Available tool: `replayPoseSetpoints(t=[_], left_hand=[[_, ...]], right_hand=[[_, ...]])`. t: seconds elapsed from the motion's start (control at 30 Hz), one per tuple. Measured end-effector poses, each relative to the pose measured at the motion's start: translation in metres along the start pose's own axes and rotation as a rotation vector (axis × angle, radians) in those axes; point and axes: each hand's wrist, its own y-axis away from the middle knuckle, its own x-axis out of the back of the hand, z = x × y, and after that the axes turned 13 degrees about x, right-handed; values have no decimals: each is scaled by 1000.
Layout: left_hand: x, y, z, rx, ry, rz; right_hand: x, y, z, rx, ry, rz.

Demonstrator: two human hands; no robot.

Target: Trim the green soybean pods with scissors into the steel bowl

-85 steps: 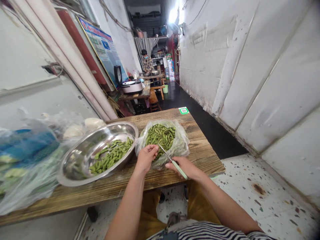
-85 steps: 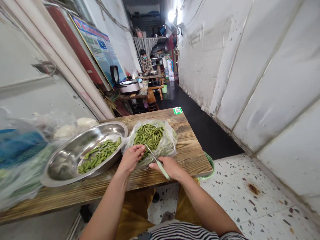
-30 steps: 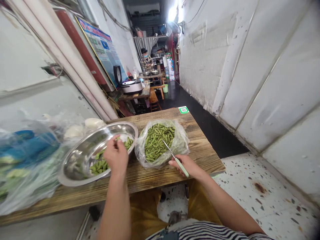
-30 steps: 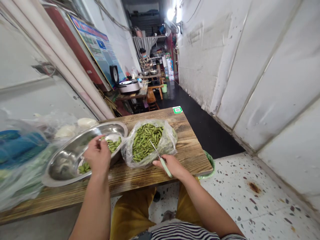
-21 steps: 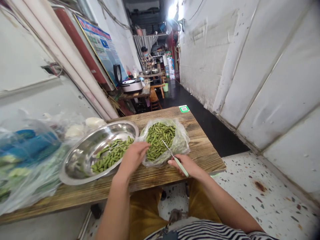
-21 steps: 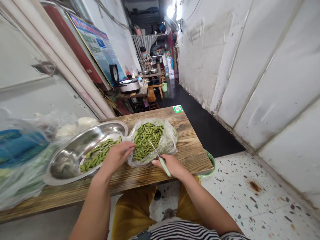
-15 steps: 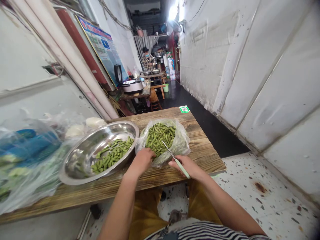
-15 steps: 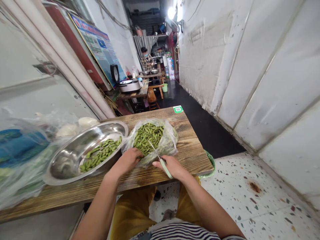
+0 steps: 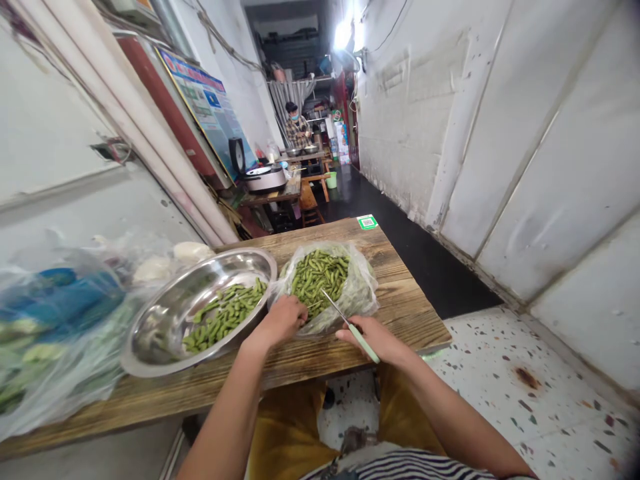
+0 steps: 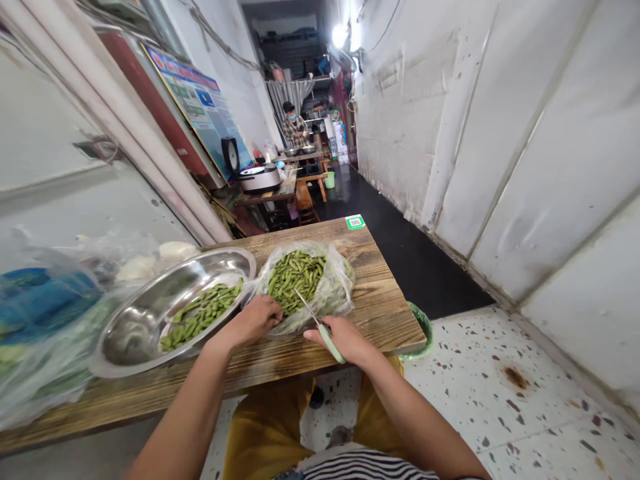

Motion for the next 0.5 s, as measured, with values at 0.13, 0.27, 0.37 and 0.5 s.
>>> replayPoseSetpoints(t=[0.13,0.27,0.37,0.5], left_hand=[[0,-1,-1,49,13,-30],[0,3,5,67,-80,-33],[0,5,6,84,-120,-29],[1,5,4,72,-94,-35]], right_hand=[[1,0,0,-7,15,-2],[1,0,1,-13,17,0],[1,0,1,-10,38,-7],[3,0,0,-6,65,-10]])
